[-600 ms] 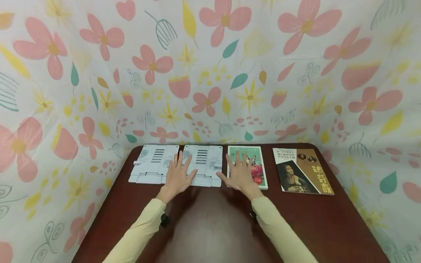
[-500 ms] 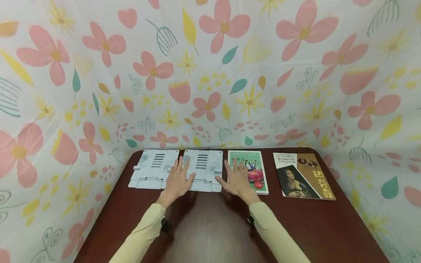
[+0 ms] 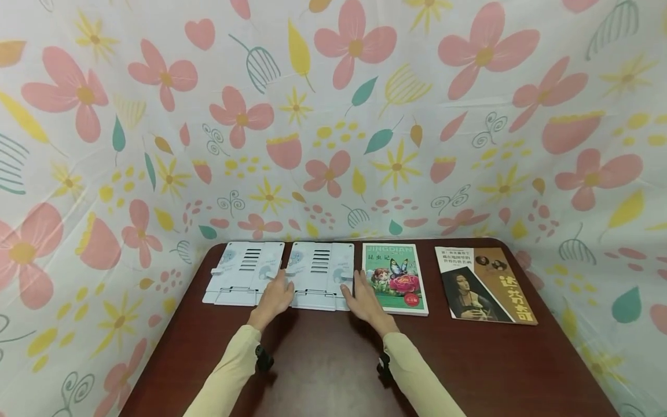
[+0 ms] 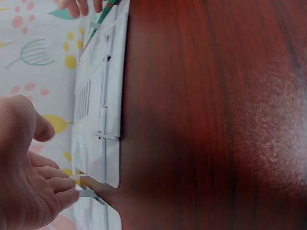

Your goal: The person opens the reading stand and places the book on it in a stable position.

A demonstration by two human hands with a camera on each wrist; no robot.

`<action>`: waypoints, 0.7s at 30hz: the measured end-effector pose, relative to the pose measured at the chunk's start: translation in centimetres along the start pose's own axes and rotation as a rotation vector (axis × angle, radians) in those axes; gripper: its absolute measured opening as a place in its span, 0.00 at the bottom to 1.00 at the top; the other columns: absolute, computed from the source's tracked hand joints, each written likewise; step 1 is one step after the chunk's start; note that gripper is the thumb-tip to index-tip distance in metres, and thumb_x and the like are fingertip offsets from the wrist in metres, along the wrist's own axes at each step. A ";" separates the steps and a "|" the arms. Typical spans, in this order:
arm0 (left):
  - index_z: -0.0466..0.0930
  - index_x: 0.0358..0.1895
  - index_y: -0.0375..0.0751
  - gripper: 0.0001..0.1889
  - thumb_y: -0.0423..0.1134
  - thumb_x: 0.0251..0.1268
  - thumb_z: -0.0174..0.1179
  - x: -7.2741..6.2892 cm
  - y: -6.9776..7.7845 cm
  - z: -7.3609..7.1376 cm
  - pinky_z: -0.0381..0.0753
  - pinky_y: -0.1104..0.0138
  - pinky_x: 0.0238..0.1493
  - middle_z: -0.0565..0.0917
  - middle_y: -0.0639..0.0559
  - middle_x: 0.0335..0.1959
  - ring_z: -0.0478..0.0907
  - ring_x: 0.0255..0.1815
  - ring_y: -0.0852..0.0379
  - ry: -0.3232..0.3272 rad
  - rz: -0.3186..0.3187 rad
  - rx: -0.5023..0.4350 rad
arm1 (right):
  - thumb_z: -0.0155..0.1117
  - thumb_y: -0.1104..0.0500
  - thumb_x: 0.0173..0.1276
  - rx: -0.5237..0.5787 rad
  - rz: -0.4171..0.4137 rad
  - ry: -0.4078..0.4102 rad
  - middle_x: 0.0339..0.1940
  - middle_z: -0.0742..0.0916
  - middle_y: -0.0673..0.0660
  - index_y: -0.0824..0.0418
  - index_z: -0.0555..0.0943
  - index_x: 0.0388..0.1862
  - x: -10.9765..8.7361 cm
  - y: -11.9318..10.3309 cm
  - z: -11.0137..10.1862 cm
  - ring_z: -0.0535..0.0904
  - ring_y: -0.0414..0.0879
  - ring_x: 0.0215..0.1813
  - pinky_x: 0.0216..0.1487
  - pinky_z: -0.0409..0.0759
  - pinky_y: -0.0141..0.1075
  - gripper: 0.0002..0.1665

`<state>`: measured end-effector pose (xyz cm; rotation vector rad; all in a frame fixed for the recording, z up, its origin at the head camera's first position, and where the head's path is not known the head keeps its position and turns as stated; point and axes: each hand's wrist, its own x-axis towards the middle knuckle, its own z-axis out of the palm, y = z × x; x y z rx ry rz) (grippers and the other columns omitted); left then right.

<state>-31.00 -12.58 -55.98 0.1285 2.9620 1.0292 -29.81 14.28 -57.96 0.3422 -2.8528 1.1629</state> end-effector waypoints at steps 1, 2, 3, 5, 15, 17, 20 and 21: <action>0.52 0.78 0.24 0.32 0.41 0.80 0.44 0.1 -0.2 0.1 0.66 0.44 0.74 0.57 0.29 0.79 0.64 0.75 0.32 -0.012 -0.006 -0.012 | 0.51 0.44 0.80 0.011 0.008 0.003 0.80 0.57 0.77 0.76 0.53 0.79 0.1 0.0 0.1 0.55 0.72 0.80 0.76 0.59 0.65 0.46; 0.51 0.78 0.24 0.32 0.40 0.80 0.43 0.1 -0.4 0.2 0.66 0.45 0.74 0.57 0.29 0.79 0.64 0.75 0.33 -0.024 -0.011 -0.021 | 0.51 0.44 0.80 0.025 0.019 0.004 0.80 0.57 0.77 0.76 0.53 0.79 0.1 0.1 0.2 0.54 0.71 0.80 0.76 0.58 0.65 0.46; 0.51 0.78 0.25 0.32 0.40 0.80 0.42 0.1 -0.6 0.3 0.67 0.45 0.73 0.58 0.30 0.79 0.64 0.75 0.34 -0.037 -0.022 -0.032 | 0.50 0.43 0.80 0.034 0.030 0.007 0.80 0.57 0.77 0.76 0.53 0.79 0.2 0.1 0.3 0.53 0.71 0.80 0.77 0.57 0.64 0.46; 0.50 0.78 0.25 0.31 0.39 0.80 0.41 0.1 -1.0 0.6 0.68 0.45 0.73 0.59 0.30 0.78 0.64 0.75 0.34 -0.044 -0.036 -0.044 | 0.51 0.43 0.80 0.046 0.034 0.018 0.80 0.59 0.77 0.75 0.54 0.79 0.4 0.1 0.4 0.54 0.71 0.80 0.76 0.58 0.64 0.45; 0.51 0.78 0.25 0.32 0.40 0.79 0.42 0.7 -1.3 0.9 0.71 0.44 0.69 0.61 0.28 0.77 0.66 0.74 0.33 -0.037 -0.078 -0.088 | 0.53 0.45 0.79 0.125 0.106 -0.003 0.75 0.68 0.76 0.76 0.59 0.77 0.9 -0.5 1.0 0.65 0.70 0.75 0.73 0.66 0.62 0.43; 0.54 0.78 0.26 0.31 0.39 0.78 0.42 0.8 -1.3 1.0 0.75 0.46 0.65 0.66 0.27 0.74 0.71 0.70 0.34 -0.025 -0.080 -0.092 | 0.53 0.45 0.78 0.139 0.115 0.002 0.74 0.69 0.77 0.78 0.59 0.76 0.9 -0.6 1.1 0.66 0.70 0.74 0.72 0.66 0.62 0.44; 0.56 0.77 0.26 0.30 0.37 0.77 0.42 0.7 -1.5 1.2 0.76 0.47 0.63 0.69 0.27 0.72 0.73 0.68 0.35 -0.013 -0.073 -0.091 | 0.55 0.47 0.78 0.159 0.119 0.013 0.74 0.69 0.77 0.78 0.58 0.76 0.9 -0.6 1.3 0.66 0.70 0.75 0.73 0.65 0.61 0.44; 0.57 0.77 0.26 0.30 0.37 0.76 0.42 0.7 -1.6 1.2 0.76 0.46 0.64 0.69 0.27 0.72 0.72 0.69 0.34 -0.010 -0.069 -0.092 | 0.55 0.47 0.78 0.162 0.122 0.018 0.74 0.69 0.77 0.79 0.58 0.76 0.9 -0.6 1.4 0.66 0.69 0.75 0.74 0.65 0.60 0.44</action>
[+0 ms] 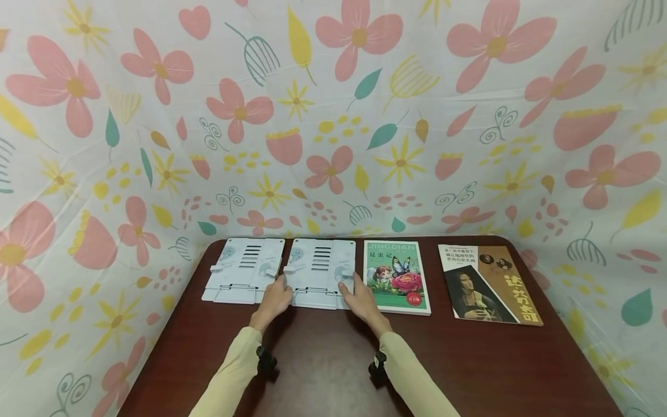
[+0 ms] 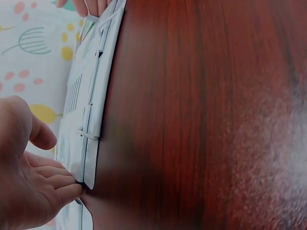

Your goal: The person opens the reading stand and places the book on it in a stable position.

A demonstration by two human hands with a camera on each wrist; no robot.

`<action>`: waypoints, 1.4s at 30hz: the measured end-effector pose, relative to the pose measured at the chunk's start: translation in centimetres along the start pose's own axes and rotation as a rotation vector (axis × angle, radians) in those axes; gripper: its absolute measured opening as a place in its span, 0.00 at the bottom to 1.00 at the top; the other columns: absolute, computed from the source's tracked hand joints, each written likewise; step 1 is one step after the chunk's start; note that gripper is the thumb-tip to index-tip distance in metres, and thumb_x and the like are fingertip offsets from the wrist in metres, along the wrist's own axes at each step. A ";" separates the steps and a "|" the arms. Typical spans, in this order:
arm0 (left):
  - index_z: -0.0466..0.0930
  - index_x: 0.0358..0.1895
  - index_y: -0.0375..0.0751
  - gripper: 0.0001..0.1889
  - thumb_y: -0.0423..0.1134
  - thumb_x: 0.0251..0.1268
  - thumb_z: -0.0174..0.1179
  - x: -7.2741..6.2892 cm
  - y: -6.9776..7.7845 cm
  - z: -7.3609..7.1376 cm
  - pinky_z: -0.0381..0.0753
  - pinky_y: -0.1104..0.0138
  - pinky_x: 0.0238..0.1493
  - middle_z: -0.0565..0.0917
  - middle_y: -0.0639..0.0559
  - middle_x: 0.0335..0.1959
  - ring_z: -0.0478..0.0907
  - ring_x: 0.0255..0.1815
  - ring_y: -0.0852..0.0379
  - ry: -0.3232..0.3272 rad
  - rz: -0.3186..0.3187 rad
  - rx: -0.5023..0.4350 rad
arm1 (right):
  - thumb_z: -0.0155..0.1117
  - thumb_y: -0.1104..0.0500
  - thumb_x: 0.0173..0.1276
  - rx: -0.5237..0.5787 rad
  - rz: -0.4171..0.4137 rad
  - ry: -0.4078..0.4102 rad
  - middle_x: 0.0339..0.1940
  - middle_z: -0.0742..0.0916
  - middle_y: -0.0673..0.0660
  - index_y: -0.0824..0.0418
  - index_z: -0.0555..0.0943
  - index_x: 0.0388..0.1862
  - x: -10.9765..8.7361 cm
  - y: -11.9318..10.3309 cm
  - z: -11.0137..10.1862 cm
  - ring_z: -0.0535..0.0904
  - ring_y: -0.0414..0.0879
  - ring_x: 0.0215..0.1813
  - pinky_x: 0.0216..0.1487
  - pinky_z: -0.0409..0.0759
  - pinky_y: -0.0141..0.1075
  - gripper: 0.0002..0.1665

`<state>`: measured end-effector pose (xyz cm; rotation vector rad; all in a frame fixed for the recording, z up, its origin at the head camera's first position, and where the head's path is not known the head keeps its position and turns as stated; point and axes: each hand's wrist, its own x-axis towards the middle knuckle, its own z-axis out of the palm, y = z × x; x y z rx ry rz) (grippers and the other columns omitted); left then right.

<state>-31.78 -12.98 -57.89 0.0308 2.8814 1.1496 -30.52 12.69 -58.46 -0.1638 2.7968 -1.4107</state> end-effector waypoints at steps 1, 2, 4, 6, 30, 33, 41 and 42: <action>0.57 0.76 0.26 0.30 0.37 0.76 0.42 -0.1 0.0 0.0 0.76 0.46 0.65 0.69 0.27 0.72 0.71 0.69 0.34 0.001 0.001 -0.002 | 0.55 0.47 0.78 0.009 0.007 0.003 0.74 0.69 0.77 0.79 0.58 0.76 -0.1 0.0 0.1 0.65 0.69 0.75 0.74 0.65 0.60 0.44; 0.58 0.76 0.25 0.30 0.36 0.76 0.43 -0.1 0.0 0.1 0.75 0.45 0.66 0.69 0.27 0.72 0.70 0.71 0.33 0.002 0.002 -0.005 | 0.56 0.47 0.77 0.019 0.015 0.003 0.75 0.68 0.77 0.79 0.57 0.76 -0.1 0.0 0.1 0.65 0.69 0.76 0.75 0.64 0.60 0.44; 0.58 0.76 0.26 0.30 0.36 0.75 0.43 -0.2 0.0 0.1 0.74 0.44 0.67 0.68 0.28 0.73 0.69 0.72 0.33 0.004 -0.006 -0.020 | 0.56 0.47 0.77 0.032 0.029 0.003 0.75 0.67 0.77 0.79 0.56 0.76 -0.3 0.0 0.2 0.64 0.69 0.76 0.75 0.63 0.60 0.45; 0.59 0.76 0.26 0.30 0.36 0.74 0.44 -0.4 0.0 0.1 0.74 0.45 0.66 0.69 0.29 0.72 0.70 0.70 0.35 0.007 -0.021 -0.056 | 0.56 0.47 0.77 0.050 0.047 -0.001 0.76 0.65 0.77 0.79 0.55 0.77 -0.4 -0.1 0.2 0.63 0.69 0.77 0.76 0.63 0.59 0.46; 0.61 0.74 0.24 0.29 0.33 0.72 0.45 -5.8 -0.4 0.4 0.68 0.44 0.72 0.69 0.28 0.72 0.65 0.75 0.35 0.030 -0.016 -0.149 | 0.59 0.49 0.76 0.056 0.023 -0.011 0.78 0.65 0.73 0.74 0.54 0.79 -4.9 -0.1 0.2 0.62 0.66 0.78 0.76 0.63 0.60 0.45; 0.61 0.74 0.24 0.29 0.33 0.72 0.46 -6.4 -0.3 0.6 0.69 0.44 0.72 0.69 0.28 0.72 0.66 0.75 0.35 0.036 -0.015 -0.139 | 0.59 0.49 0.76 0.058 0.031 -0.014 0.78 0.65 0.72 0.73 0.54 0.80 -5.5 -0.2 0.1 0.62 0.66 0.78 0.75 0.64 0.61 0.46; 0.63 0.74 0.25 0.30 0.33 0.70 0.49 -7.7 -0.4 0.6 0.69 0.44 0.72 0.70 0.29 0.72 0.66 0.74 0.35 0.032 -0.027 -0.129 | 0.61 0.51 0.76 0.044 0.029 -0.006 0.78 0.65 0.73 0.74 0.54 0.79 -6.7 -0.1 0.2 0.62 0.64 0.78 0.76 0.64 0.57 0.46; 0.63 0.74 0.26 0.30 0.33 0.69 0.49 -7.8 -0.4 0.6 0.69 0.44 0.72 0.71 0.29 0.72 0.67 0.74 0.35 0.033 -0.028 -0.129 | 0.61 0.50 0.76 0.047 0.031 -0.006 0.78 0.65 0.73 0.74 0.54 0.79 -6.8 0.0 0.2 0.63 0.63 0.78 0.76 0.64 0.57 0.46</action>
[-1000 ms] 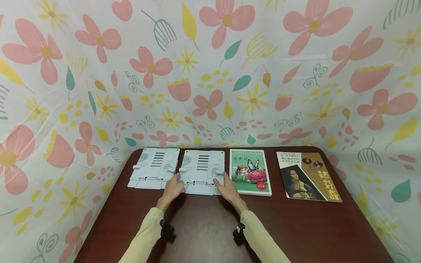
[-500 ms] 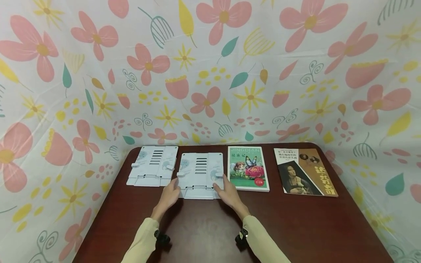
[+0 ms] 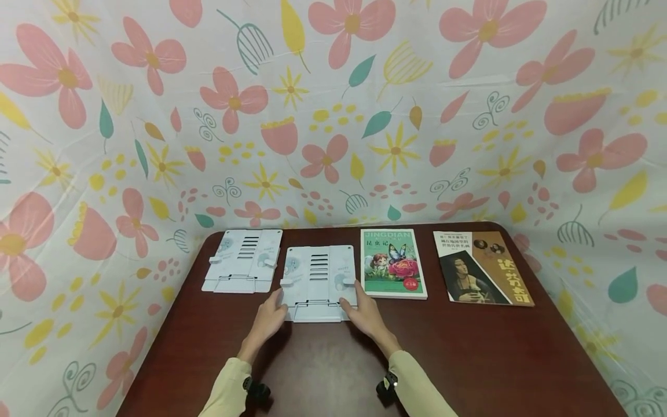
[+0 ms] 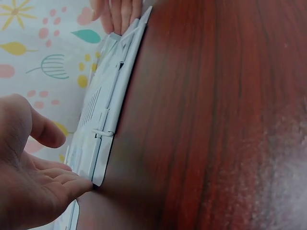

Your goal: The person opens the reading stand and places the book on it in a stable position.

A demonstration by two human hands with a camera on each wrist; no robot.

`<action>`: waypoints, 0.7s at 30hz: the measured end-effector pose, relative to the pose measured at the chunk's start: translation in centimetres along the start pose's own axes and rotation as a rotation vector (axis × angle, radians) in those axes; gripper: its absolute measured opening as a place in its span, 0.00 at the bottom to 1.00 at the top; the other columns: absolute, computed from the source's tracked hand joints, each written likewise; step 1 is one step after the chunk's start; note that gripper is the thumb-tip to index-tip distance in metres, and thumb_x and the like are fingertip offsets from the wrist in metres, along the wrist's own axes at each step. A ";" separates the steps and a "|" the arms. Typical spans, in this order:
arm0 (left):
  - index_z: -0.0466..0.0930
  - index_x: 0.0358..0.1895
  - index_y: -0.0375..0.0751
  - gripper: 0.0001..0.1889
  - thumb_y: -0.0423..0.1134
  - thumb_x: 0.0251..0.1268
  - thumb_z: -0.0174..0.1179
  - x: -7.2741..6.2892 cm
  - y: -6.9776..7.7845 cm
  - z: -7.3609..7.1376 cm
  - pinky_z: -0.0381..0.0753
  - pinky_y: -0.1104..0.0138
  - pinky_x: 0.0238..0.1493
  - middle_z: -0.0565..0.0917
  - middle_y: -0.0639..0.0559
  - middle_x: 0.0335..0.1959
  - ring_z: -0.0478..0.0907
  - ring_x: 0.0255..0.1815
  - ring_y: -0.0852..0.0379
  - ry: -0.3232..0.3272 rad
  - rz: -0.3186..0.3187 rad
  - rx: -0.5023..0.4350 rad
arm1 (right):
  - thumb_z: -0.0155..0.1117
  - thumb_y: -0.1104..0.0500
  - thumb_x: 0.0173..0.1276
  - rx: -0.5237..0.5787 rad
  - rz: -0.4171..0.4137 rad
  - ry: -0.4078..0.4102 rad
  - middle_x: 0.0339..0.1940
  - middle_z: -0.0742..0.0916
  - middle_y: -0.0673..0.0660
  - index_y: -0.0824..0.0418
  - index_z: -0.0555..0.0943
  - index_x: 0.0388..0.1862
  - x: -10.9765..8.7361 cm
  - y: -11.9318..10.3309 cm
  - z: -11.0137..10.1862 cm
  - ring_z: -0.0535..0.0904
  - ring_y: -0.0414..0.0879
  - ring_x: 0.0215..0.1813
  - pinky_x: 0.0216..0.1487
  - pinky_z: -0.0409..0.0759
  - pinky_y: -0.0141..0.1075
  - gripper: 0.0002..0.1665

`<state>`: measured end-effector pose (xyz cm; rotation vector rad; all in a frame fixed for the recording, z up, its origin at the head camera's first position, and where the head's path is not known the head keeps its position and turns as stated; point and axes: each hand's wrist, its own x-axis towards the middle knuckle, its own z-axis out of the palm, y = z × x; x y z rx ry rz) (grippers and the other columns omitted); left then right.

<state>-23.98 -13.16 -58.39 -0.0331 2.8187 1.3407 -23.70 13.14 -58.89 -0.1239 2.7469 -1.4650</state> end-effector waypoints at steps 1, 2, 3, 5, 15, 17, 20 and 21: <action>0.63 0.74 0.26 0.30 0.33 0.69 0.49 -0.1 0.0 0.0 0.69 0.45 0.72 0.71 0.29 0.71 0.67 0.74 0.35 0.004 -0.001 0.000 | 0.61 0.50 0.76 -0.002 0.000 0.001 0.78 0.65 0.72 0.74 0.54 0.79 -0.2 0.1 0.0 0.63 0.63 0.78 0.76 0.65 0.57 0.46; 0.64 0.73 0.26 0.30 0.33 0.69 0.50 -0.2 0.0 0.0 0.69 0.45 0.72 0.71 0.29 0.71 0.67 0.74 0.35 0.006 0.000 -0.002 | 0.61 0.50 0.76 -0.003 0.000 0.001 0.78 0.65 0.72 0.74 0.54 0.80 -0.3 0.1 0.0 0.64 0.63 0.78 0.75 0.66 0.56 0.46; 0.64 0.73 0.25 0.30 0.33 0.69 0.50 -0.3 0.0 -0.1 0.69 0.44 0.72 0.71 0.29 0.71 0.67 0.74 0.35 0.009 0.002 -0.004 | 0.61 0.50 0.76 -0.003 -0.001 0.001 0.78 0.66 0.72 0.73 0.54 0.80 -0.5 0.2 0.0 0.65 0.63 0.77 0.75 0.66 0.56 0.47; 0.64 0.73 0.25 0.30 0.33 0.68 0.51 -0.6 0.0 -0.1 0.69 0.44 0.71 0.71 0.29 0.71 0.68 0.74 0.35 0.013 0.004 -0.008 | 0.61 0.50 0.76 -0.005 -0.003 0.000 0.77 0.66 0.72 0.73 0.54 0.80 -0.8 0.2 0.1 0.66 0.63 0.77 0.74 0.67 0.56 0.47; 0.67 0.71 0.25 0.29 0.32 0.68 0.52 -2.3 -0.3 0.0 0.71 0.45 0.70 0.73 0.28 0.69 0.70 0.72 0.35 0.049 0.014 0.001 | 0.63 0.56 0.74 0.030 -0.026 -0.001 0.79 0.63 0.71 0.73 0.54 0.80 -2.4 0.1 0.2 0.66 0.63 0.76 0.72 0.69 0.54 0.45; 0.67 0.71 0.26 0.28 0.32 0.68 0.53 -2.5 -0.5 0.2 0.71 0.45 0.70 0.74 0.28 0.69 0.70 0.72 0.36 0.062 0.018 -0.007 | 0.63 0.57 0.74 0.043 -0.026 -0.003 0.79 0.63 0.71 0.73 0.54 0.80 -2.6 0.2 0.2 0.65 0.62 0.76 0.72 0.69 0.53 0.45; 0.67 0.71 0.26 0.28 0.32 0.69 0.53 -3.0 -0.9 0.3 0.71 0.46 0.71 0.73 0.29 0.69 0.70 0.72 0.37 0.070 0.027 -0.023 | 0.62 0.60 0.75 0.076 -0.020 -0.005 0.79 0.64 0.70 0.73 0.56 0.79 -2.8 0.4 0.0 0.65 0.62 0.76 0.71 0.70 0.52 0.42; 0.67 0.71 0.26 0.28 0.32 0.69 0.52 -3.0 -1.0 0.3 0.72 0.46 0.70 0.74 0.29 0.69 0.71 0.72 0.37 0.070 0.031 -0.035 | 0.62 0.61 0.75 0.087 -0.016 0.003 0.78 0.66 0.71 0.73 0.58 0.79 -2.8 0.4 -0.1 0.67 0.62 0.76 0.70 0.71 0.52 0.40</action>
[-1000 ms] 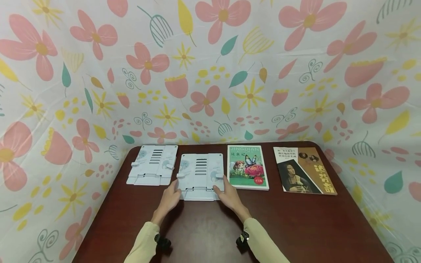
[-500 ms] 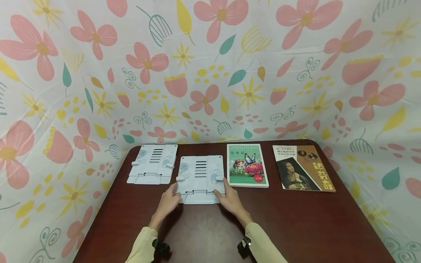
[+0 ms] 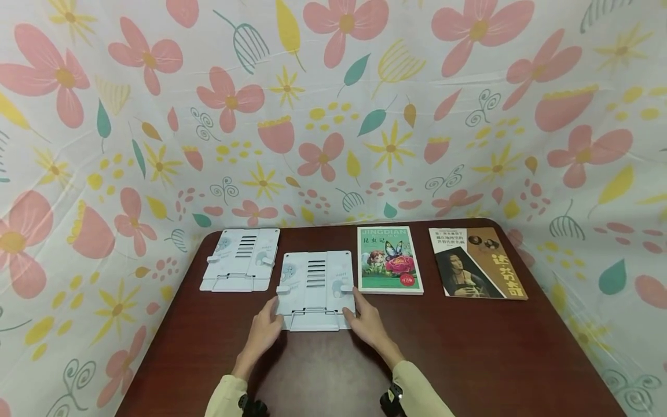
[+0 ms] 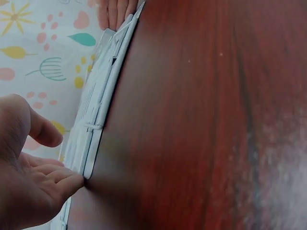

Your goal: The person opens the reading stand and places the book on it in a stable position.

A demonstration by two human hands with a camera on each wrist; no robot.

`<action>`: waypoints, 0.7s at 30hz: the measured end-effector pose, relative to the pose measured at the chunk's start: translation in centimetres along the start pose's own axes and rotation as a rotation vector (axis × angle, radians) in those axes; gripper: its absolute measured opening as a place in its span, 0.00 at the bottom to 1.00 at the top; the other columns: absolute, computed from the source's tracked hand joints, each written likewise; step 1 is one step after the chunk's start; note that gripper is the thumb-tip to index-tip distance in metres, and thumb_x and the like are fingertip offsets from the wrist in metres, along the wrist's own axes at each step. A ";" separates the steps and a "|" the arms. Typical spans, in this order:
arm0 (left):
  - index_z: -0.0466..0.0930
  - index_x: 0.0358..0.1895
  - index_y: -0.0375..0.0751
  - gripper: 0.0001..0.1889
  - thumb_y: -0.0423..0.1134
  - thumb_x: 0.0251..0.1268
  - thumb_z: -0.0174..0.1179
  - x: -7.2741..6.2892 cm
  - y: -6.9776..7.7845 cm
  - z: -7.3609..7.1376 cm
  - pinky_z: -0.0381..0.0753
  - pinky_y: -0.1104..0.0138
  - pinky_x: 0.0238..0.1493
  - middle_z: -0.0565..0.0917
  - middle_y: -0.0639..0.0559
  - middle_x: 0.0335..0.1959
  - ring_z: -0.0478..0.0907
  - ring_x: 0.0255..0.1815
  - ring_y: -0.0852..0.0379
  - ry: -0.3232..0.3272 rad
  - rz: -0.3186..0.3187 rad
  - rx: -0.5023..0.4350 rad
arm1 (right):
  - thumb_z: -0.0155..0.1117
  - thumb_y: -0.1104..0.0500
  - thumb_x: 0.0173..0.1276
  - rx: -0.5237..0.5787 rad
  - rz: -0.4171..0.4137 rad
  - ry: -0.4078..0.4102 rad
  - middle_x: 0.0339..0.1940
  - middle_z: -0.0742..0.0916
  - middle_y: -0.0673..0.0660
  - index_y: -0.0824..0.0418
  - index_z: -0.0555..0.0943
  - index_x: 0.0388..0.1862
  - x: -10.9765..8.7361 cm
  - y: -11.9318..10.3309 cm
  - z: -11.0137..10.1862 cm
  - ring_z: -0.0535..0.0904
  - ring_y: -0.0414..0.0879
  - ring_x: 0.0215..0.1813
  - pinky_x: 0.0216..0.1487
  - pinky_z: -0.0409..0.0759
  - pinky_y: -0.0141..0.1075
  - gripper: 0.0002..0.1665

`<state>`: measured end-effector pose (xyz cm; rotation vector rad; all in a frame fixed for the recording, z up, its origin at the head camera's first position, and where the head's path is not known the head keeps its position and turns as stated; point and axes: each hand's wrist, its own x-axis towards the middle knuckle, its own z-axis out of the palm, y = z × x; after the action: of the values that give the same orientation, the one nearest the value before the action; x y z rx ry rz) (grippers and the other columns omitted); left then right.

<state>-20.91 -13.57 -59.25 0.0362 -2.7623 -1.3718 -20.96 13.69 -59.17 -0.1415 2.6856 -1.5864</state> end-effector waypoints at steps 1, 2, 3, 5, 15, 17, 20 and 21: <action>0.68 0.71 0.26 0.27 0.32 0.69 0.52 0.1 -0.2 -0.1 0.73 0.47 0.70 0.75 0.29 0.68 0.72 0.71 0.37 -0.002 0.005 -0.014 | 0.62 0.62 0.75 0.001 0.002 0.023 0.76 0.69 0.71 0.73 0.61 0.77 0.0 0.0 -0.2 0.70 0.62 0.74 0.69 0.73 0.51 0.37; 0.69 0.70 0.26 0.26 0.31 0.69 0.52 0.2 -0.3 -0.3 0.74 0.47 0.68 0.76 0.29 0.67 0.74 0.70 0.38 0.002 0.010 -0.030 | 0.62 0.63 0.74 -0.003 0.006 0.056 0.73 0.74 0.70 0.73 0.66 0.75 0.0 -0.1 -0.4 0.74 0.62 0.71 0.67 0.76 0.50 0.33; 0.71 0.68 0.25 0.25 0.31 0.70 0.52 0.6 -0.4 -0.6 0.76 0.48 0.67 0.78 0.29 0.65 0.76 0.68 0.38 0.005 0.014 -0.046 | 0.62 0.65 0.73 -0.012 -0.002 0.098 0.69 0.78 0.70 0.72 0.71 0.71 0.1 -0.2 -0.7 0.79 0.61 0.67 0.64 0.80 0.49 0.29; 0.74 0.65 0.25 0.21 0.31 0.72 0.52 1.8 -0.8 -1.2 0.81 0.51 0.61 0.82 0.30 0.60 0.82 0.61 0.40 0.017 0.022 -0.087 | 0.63 0.66 0.71 -0.045 -0.003 0.176 0.57 0.86 0.67 0.70 0.80 0.60 0.1 -0.7 -1.0 0.86 0.58 0.56 0.57 0.85 0.46 0.20; 0.81 0.57 0.26 0.15 0.31 0.73 0.58 9.7 -1.4 -2.5 0.88 0.60 0.49 0.85 0.31 0.51 0.86 0.51 0.43 -0.084 -0.167 -0.318 | 0.69 0.66 0.61 -0.183 0.013 0.057 0.29 0.89 0.53 0.63 0.86 0.34 -1.5 -2.5 1.1 0.84 0.42 0.33 0.37 0.84 0.35 0.02; 0.82 0.55 0.25 0.15 0.31 0.70 0.61 10.6 -1.3 -2.4 0.88 0.60 0.48 0.86 0.31 0.50 0.87 0.49 0.43 -0.084 -0.199 -0.322 | 0.70 0.67 0.60 -0.189 0.011 0.054 0.28 0.88 0.54 0.64 0.86 0.33 -1.4 -2.5 1.5 0.84 0.43 0.32 0.37 0.85 0.37 0.02; 0.84 0.51 0.25 0.14 0.30 0.67 0.64 11.4 -0.9 -2.1 0.89 0.59 0.45 0.87 0.31 0.48 0.89 0.43 0.46 -0.070 -0.221 -0.296 | 0.72 0.66 0.58 -0.210 0.031 0.056 0.26 0.88 0.53 0.64 0.87 0.31 -1.2 -2.8 1.6 0.84 0.43 0.32 0.36 0.84 0.39 0.02; 0.84 0.50 0.25 0.13 0.30 0.66 0.65 11.6 -0.8 -2.0 0.89 0.60 0.44 0.87 0.32 0.47 0.89 0.42 0.47 -0.068 -0.223 -0.283 | 0.72 0.66 0.57 -0.221 0.040 0.056 0.26 0.88 0.53 0.63 0.87 0.31 -1.0 -2.8 1.6 0.83 0.43 0.31 0.36 0.84 0.39 0.02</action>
<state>-32.40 -16.19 -58.22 0.2981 -2.6529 -1.8391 -19.69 11.07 -57.54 -0.0466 2.8811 -1.2981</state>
